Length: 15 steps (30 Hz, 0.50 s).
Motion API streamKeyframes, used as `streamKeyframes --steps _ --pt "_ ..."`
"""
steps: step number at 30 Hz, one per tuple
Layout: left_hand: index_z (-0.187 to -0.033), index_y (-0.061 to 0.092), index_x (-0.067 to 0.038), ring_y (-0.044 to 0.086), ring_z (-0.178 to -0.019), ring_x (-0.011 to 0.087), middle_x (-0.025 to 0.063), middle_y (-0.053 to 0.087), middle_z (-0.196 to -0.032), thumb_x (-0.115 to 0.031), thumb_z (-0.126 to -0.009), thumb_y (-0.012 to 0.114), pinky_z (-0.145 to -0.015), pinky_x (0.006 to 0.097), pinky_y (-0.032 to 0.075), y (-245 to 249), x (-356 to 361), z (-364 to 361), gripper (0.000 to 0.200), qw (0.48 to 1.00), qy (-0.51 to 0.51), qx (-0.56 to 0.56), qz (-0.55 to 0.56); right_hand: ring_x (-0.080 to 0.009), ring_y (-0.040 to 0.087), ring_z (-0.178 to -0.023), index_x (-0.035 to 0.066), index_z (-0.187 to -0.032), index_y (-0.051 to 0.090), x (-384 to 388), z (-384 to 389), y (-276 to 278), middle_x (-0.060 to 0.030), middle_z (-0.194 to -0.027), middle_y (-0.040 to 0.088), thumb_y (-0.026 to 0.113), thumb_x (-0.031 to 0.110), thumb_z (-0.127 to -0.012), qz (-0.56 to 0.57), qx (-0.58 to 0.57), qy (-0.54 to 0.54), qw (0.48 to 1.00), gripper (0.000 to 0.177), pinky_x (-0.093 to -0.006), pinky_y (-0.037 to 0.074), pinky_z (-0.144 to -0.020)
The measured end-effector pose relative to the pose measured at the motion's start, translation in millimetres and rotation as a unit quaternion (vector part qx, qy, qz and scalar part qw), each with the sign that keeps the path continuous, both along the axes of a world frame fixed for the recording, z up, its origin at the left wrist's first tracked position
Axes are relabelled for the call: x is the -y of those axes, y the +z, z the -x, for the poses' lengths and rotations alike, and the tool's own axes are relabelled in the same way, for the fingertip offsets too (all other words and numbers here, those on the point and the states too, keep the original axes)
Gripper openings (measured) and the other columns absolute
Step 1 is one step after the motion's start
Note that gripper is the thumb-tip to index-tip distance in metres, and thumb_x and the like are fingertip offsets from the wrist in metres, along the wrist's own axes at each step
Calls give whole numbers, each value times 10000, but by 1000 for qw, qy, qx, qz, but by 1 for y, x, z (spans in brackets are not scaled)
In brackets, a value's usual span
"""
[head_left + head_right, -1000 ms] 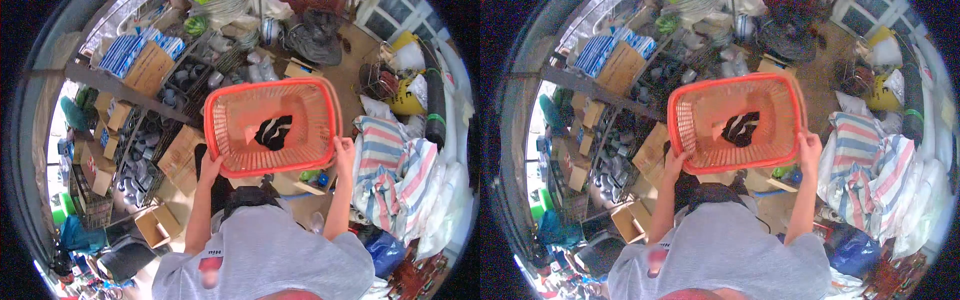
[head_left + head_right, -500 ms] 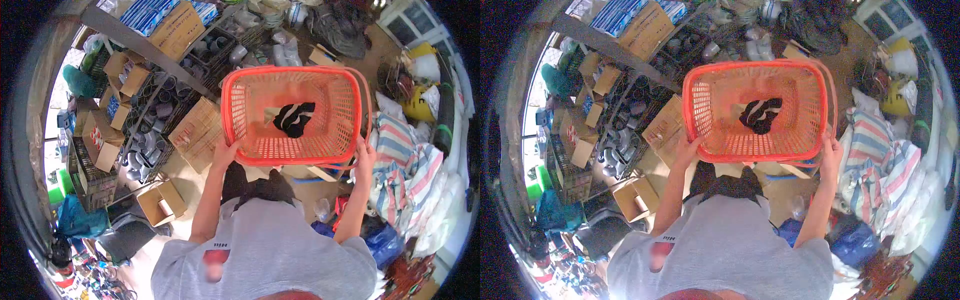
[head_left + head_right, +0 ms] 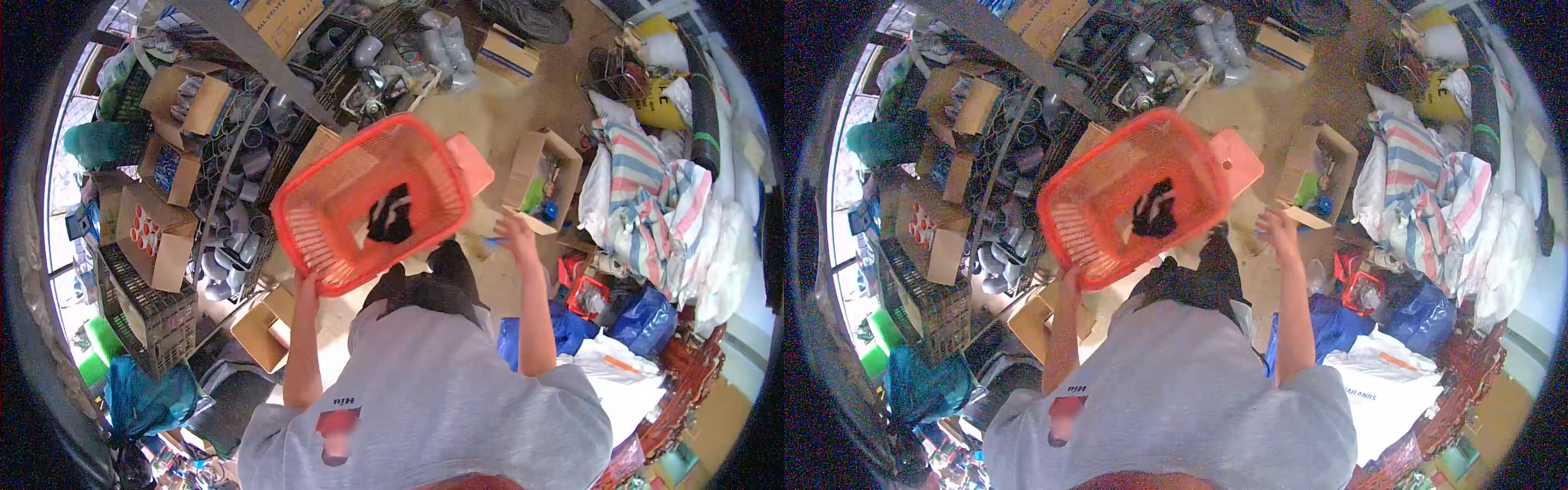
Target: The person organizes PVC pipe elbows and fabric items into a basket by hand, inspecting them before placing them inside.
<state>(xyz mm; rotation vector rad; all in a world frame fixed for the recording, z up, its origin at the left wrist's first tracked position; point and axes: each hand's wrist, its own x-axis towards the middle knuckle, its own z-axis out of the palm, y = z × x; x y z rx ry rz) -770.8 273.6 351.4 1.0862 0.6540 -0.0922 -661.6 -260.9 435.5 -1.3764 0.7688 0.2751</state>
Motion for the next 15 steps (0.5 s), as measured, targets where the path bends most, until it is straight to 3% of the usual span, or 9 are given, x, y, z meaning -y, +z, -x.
streamKeyframes --steps 2,4,6,9,11,13,14,15 --pt "-1397 460 -50 628 -1117 210 88 622 -1218 44 -863 575 -926 347 559 0 -27 26 555 1000 9 -16 -13 -231 678 -1017 58 -1326 535 7 27 -53 -97 -1164 659 577 317 -998 15 -50 82 995 420 -403 562 -791" --pt "-1404 451 -53 630 -1115 218 83 625 -1203 53 -858 580 -907 346 568 12 -31 48 572 999 22 -32 -30 -245 679 -1025 67 -1323 538 2 39 -112 -105 -1159 662 587 353 -986 -4 -86 98 991 445 -418 564 -786" --pt "-1392 461 -93 632 -1109 226 67 632 -1170 69 -846 588 -867 363 585 32 -25 63 583 985 122 -95 -76 -258 679 -1034 76 -1320 541 -6 28 -136 -113 -1154 666 597 389 -973 -25 -118 115 986 471 -433 565 -780" --pt "-1346 495 -139 636 -1077 222 57 631 -1157 74 -827 612 -846 391 588 -9 -54 130 573 975 199 -100 -23 -251 691 -947 112 -1331 534 -25 -2 -180 -122 -1107 679 628 388 -949 -30 -146 188 971 480 -446 566 -770" --pt "-1317 505 -160 636 -1042 208 54 620 -1159 32 -859 604 -817 410 591 -23 -68 177 506 975 211 -63 0 -253 683 -888 132 -1331 530 -35 -36 -239 -123 -1074 683 653 446 -914 48 -174 210 961 536 -450 562 -744" --pt "-1326 497 -162 630 -991 188 45 614 -1152 -63 -922 597 -803 396 588 22 -41 188 428 967 207 -147 23 -284 673 -863 161 -1356 507 -24 -65 -320 -120 -1063 686 659 439 -902 -15 -181 178 967 554 -481 547 -725" --pt "-1331 492 -160 628 -987 189 40 618 -1128 -166 -958 596 -807 385 589 3 -55 219 387 981 170 -88 33 -303 667 -873 207 -1370 476 -18 -84 -354 -118 -1062 687 646 416 -913 -113 -178 128 969 531 -501 536 -706" --pt "-1346 477 -164 624 -981 183 38 602 -1156 -216 -951 624 -810 361 590 30 -32 224 424 957 225 -174 -59 -322 661 -883 253 -1385 444 -10 -102 -391 -116 -1061 687 633 393 -925 -210 -177 76 959 516 -520 526 -687"
